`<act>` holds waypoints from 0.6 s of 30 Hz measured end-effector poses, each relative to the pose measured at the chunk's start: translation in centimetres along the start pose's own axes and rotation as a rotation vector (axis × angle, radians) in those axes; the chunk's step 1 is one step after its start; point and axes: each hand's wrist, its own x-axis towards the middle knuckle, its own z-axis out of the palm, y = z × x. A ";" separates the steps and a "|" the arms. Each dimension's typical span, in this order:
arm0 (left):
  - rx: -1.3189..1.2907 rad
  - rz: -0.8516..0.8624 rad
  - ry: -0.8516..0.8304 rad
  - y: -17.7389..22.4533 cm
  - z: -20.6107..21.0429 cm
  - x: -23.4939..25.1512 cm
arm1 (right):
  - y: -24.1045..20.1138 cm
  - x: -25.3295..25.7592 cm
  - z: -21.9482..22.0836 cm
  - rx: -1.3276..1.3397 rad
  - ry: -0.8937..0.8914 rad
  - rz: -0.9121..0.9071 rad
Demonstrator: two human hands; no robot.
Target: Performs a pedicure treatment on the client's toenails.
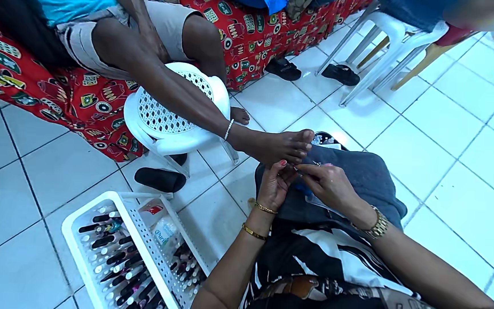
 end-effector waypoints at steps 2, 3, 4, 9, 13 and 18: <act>0.000 0.000 -0.002 0.0 0.0 0.0 | 0.1 0.0 0.2 -0.022 0.014 -0.015; -0.001 0.000 -0.004 0.0 0.0 0.0 | 0.2 -0.1 0.3 -0.036 0.022 -0.022; -0.002 0.002 -0.006 0.0 0.0 0.0 | 0.2 -0.1 0.4 -0.045 0.036 -0.030; 0.004 0.007 -0.013 0.0 0.0 0.0 | 0.1 -0.1 0.7 -0.053 0.071 -0.035; 0.001 0.008 -0.010 0.0 0.0 0.0 | -0.1 0.0 0.7 -0.068 0.069 -0.030; 0.008 0.009 -0.012 -0.1 0.0 -0.1 | -0.2 0.1 0.8 -0.082 0.082 -0.045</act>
